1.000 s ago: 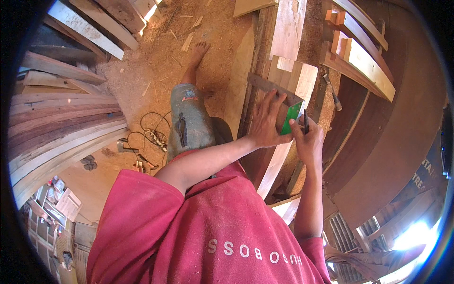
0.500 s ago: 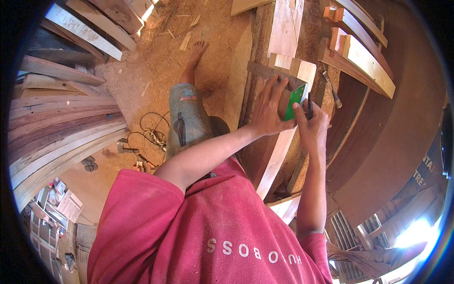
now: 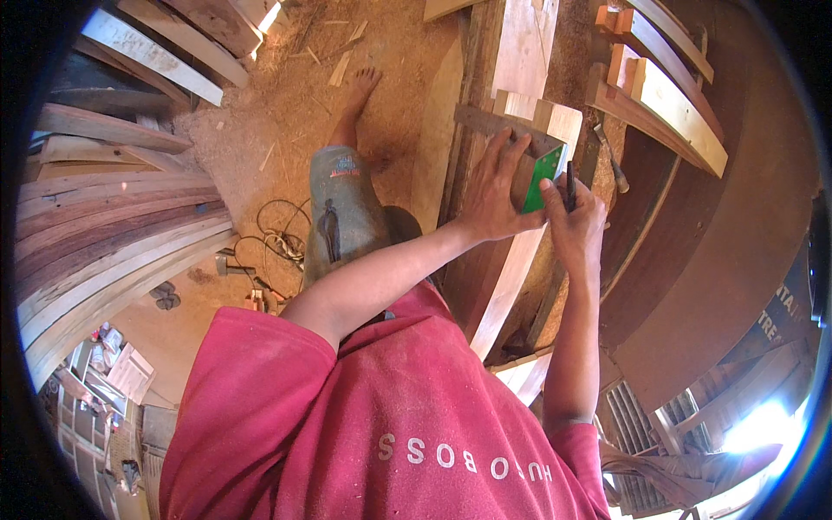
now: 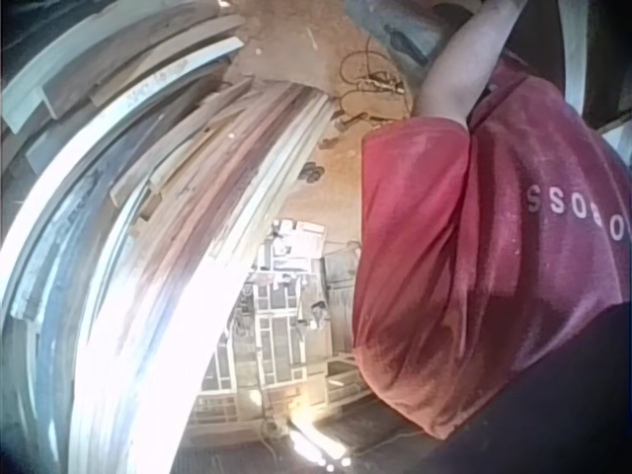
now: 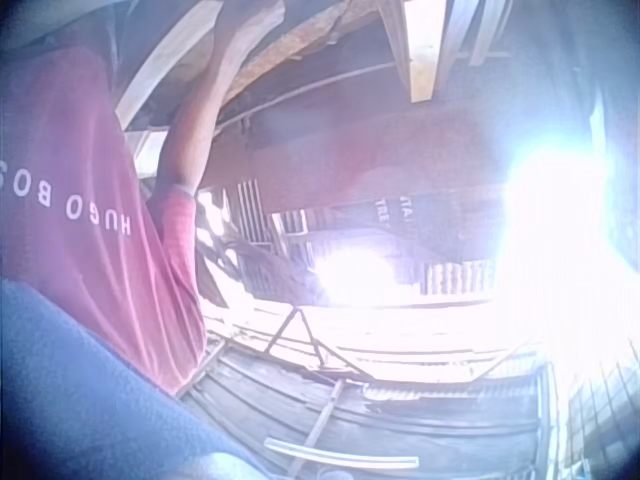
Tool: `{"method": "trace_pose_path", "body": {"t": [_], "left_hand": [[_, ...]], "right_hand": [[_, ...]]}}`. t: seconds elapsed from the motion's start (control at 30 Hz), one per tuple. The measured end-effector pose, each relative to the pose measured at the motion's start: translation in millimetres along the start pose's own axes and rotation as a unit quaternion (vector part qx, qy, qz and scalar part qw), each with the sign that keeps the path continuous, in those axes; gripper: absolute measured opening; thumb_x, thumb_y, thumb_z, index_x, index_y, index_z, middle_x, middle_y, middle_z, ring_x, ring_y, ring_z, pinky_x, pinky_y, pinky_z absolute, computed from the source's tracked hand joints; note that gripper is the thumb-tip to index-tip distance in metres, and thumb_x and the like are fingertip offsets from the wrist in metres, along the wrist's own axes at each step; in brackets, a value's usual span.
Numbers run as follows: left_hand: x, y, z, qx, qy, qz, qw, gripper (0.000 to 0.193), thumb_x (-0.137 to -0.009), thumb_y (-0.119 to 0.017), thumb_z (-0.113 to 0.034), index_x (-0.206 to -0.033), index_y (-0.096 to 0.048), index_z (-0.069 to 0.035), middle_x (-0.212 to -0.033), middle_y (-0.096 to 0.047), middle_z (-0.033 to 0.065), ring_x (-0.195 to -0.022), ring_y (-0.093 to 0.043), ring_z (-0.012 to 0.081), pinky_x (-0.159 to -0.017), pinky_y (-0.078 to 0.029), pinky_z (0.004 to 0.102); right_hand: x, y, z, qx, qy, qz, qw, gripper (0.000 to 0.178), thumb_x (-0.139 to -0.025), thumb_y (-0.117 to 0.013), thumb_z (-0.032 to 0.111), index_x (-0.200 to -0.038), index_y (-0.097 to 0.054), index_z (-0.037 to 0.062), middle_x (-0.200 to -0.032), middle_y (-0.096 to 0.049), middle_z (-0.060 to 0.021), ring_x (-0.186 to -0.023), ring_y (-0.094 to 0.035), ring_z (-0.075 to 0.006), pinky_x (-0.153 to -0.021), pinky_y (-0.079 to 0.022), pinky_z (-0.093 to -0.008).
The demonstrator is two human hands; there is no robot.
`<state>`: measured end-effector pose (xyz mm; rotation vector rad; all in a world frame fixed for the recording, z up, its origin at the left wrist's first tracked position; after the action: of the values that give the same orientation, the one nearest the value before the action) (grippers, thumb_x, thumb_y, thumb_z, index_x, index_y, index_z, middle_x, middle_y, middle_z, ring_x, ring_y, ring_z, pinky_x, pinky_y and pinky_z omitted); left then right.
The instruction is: The person holds a wooden plank and uses a combination square and a pen to mark lines on the wood.
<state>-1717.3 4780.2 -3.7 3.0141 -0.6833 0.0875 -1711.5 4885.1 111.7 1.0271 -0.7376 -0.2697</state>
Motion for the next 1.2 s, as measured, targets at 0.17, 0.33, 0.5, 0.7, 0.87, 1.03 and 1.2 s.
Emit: {"method": "trace_pose_path", "body": {"t": [0.17, 0.33, 0.5, 0.7, 0.87, 1.03, 1.2], "left_hand": [[-0.1, 2.6, -2.4, -0.001, -0.006, -0.003, 1.000, 0.111, -0.068, -0.080, -0.059, -0.153, -0.029, -0.009, -0.154, -0.024, 0.0324, -0.141, -0.031, 0.0520, -0.111, -0.031, 0.0597], [-0.5, 1.0, -3.2, -0.009, 0.012, 0.025, 1.000, 0.115, -0.067, -0.084, -0.052, -0.154, -0.027, -0.004, -0.155, -0.025, 0.0312, -0.146, -0.023, 0.0477, -0.119, -0.021, 0.0578], [0.6, -1.1, 0.2, -0.017, -0.008, 0.005, 1.000, 0.113, -0.066, -0.081, -0.055, -0.154, -0.027, -0.008, -0.153, -0.024, 0.0330, -0.141, -0.030, 0.0523, -0.112, -0.030, 0.0598], [-0.6, -0.5, 0.0, 0.003, 0.005, 0.007, 1.000, 0.113, -0.065, -0.083, -0.051, -0.153, -0.028, -0.007, -0.154, -0.025, 0.0319, -0.143, -0.027, 0.0505, -0.115, -0.027, 0.0583], [-1.9, 1.1, -2.5, 0.017, 0.025, 0.013, 0.999, 0.112, -0.065, -0.084, -0.046, -0.153, -0.028, -0.007, -0.155, -0.025, 0.0308, -0.145, -0.023, 0.0501, -0.117, -0.023, 0.0592], [-0.7, -0.6, 3.0, -0.024, 0.037, 0.020, 0.999, 0.115, -0.063, -0.079, -0.055, -0.154, -0.027, -0.008, -0.154, -0.025, 0.0298, -0.143, -0.024, 0.0515, -0.114, -0.021, 0.0633], [-3.1, -0.3, 5.5, -0.011, 0.041, 0.008, 0.999, 0.115, -0.061, -0.077, -0.058, -0.153, -0.027, -0.009, -0.153, -0.027, 0.0295, -0.141, -0.025, 0.0518, -0.113, -0.021, 0.0641]], "right_hand": [[-0.9, -1.6, -2.8, -0.001, 0.001, 0.007, 1.000, 0.035, -0.093, -0.070, 0.031, -0.086, -0.067, -0.0030, -0.061, -0.056, -0.0176, -0.054, -0.051, -0.0258, -0.058, -0.044, -0.0403], [-0.8, -1.8, -4.5, 0.001, -0.008, 0.008, 1.000, 0.035, -0.093, -0.070, 0.031, -0.086, -0.067, -0.0028, -0.061, -0.056, -0.0181, -0.055, -0.051, -0.0255, -0.058, -0.044, -0.0400], [-1.2, -1.9, -5.7, 0.008, -0.018, 0.013, 1.000, 0.035, -0.093, -0.070, 0.031, -0.087, -0.067, -0.0025, -0.062, -0.057, -0.0181, -0.055, -0.051, -0.0250, -0.058, -0.044, -0.0396], [0.3, -0.8, -4.7, 0.004, -0.023, 0.009, 1.000, 0.034, -0.094, -0.070, 0.031, -0.081, -0.065, 0.0000, -0.062, -0.051, -0.0009, -0.061, -0.043, -0.0081, -0.055, -0.039, -0.0310], [-3.0, 14.2, 7.0, 0.069, -0.007, -0.031, 0.997, 0.033, -0.094, -0.069, 0.030, -0.085, -0.066, -0.0018, -0.061, -0.059, -0.0175, -0.055, -0.053, -0.0244, -0.058, -0.044, -0.0422], [-20.8, 52.3, 71.6, 0.026, 0.097, -0.093, 0.991, 0.030, -0.098, -0.061, 0.025, -0.086, -0.062, -0.0023, -0.069, -0.059, -0.0195, -0.062, -0.055, -0.0326, -0.064, -0.045, -0.0448], [-55.4, 22.9, 153.0, 0.172, 0.331, -0.038, 0.927, 0.030, -0.100, -0.056, 0.031, -0.100, -0.060, 0.0010, -0.086, -0.066, -0.0201, -0.085, -0.064, -0.0419, -0.081, -0.047, -0.0506]]}}
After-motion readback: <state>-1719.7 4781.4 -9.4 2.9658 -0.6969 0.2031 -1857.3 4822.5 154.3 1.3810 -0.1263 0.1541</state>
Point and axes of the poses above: each hand's wrist, its own x-axis away from the middle knuckle, its own y-axis out of the back of the hand, z = x × y, the point moved 9 cm from there along -x, towards the middle knuckle
